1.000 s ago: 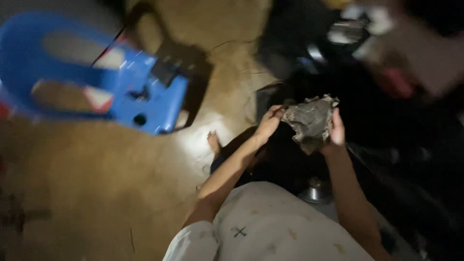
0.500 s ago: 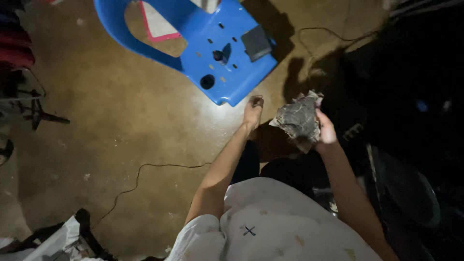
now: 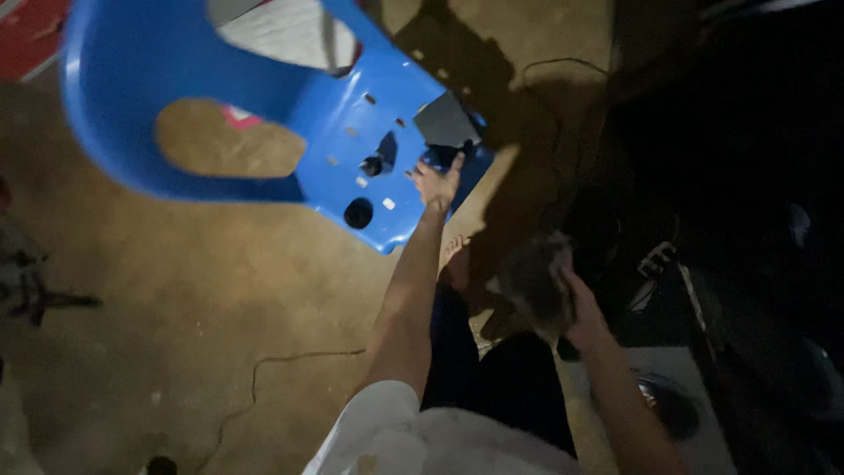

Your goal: The person wipes several small electronic items and a metal rod with a cloth, then places them on a nearby surface. The items include a box, a dark handheld device, a white handheld device, a phone, and a metal rod. The person also handles a green plastic bag and some small cards.

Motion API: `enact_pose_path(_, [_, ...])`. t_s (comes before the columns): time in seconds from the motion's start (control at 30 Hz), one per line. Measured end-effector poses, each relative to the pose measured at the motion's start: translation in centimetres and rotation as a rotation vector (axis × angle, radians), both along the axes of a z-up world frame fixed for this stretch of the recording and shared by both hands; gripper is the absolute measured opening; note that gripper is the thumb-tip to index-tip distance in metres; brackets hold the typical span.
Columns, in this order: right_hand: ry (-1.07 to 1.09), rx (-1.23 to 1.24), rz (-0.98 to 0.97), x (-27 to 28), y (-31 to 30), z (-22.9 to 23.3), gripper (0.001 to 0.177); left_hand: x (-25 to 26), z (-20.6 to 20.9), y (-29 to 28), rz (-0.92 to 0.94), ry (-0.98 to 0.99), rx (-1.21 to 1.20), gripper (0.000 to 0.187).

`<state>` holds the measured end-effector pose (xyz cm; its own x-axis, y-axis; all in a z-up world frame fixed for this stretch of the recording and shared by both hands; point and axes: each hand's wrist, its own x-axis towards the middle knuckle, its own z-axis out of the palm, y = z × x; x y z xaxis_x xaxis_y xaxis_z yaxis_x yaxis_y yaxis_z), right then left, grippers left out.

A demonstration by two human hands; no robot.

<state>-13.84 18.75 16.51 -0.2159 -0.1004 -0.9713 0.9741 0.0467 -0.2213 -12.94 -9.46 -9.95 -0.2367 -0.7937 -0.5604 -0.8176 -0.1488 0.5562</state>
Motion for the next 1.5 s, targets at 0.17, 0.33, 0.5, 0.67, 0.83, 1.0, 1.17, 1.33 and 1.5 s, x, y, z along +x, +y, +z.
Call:
enact_pose_path(0.17, [-0.008,0.041,-0.124,2.0,4.2,-2.0,0.071,-6.5,-2.8,-1.5,0.151,-0.04,0.043,0.149])
enact_pose_path(0.33, [0.007,0.044,-0.138,2.7,5.3,-2.8,0.068,-5.9,-3.9,-3.0,0.055,-0.121,0.078,0.153])
enact_pose_path(0.5, [0.138,-0.05,-0.17,3.1,8.2,-5.2,0.067,-2.1,0.0,1.7,0.01,0.836,0.386,0.12])
enact_pose_path(0.67, [0.944,-0.029,0.175,0.3,12.4,-7.2,0.06,-1.9,12.8,14.9,-0.21,0.531,0.919,0.126])
enact_pose_path(0.83, [1.254,0.331,0.417,-1.6,17.6,-0.9,0.043,-4.0,23.2,25.8,-0.588,0.589,0.839,0.122])
enact_pose_path(1.0, [1.059,0.307,0.334,-0.8,23.8,9.3,0.07,-5.1,31.5,35.1,-0.658,0.488,0.996,0.128])
enact_pose_path(1.17, [1.089,0.59,0.241,2.0,32.5,14.7,0.08,-3.7,37.1,46.7,-0.896,0.539,0.878,0.131])
enact_pose_path(1.33, [1.051,0.64,-0.116,5.8,43.8,12.7,0.047,-2.5,37.1,56.4,-1.092,0.686,0.874,0.112])
enact_pose_path(1.5, [1.206,0.454,-0.383,6.8,51.1,13.1,0.029,-2.6,37.0,63.5,-1.229,0.804,0.904,0.098])
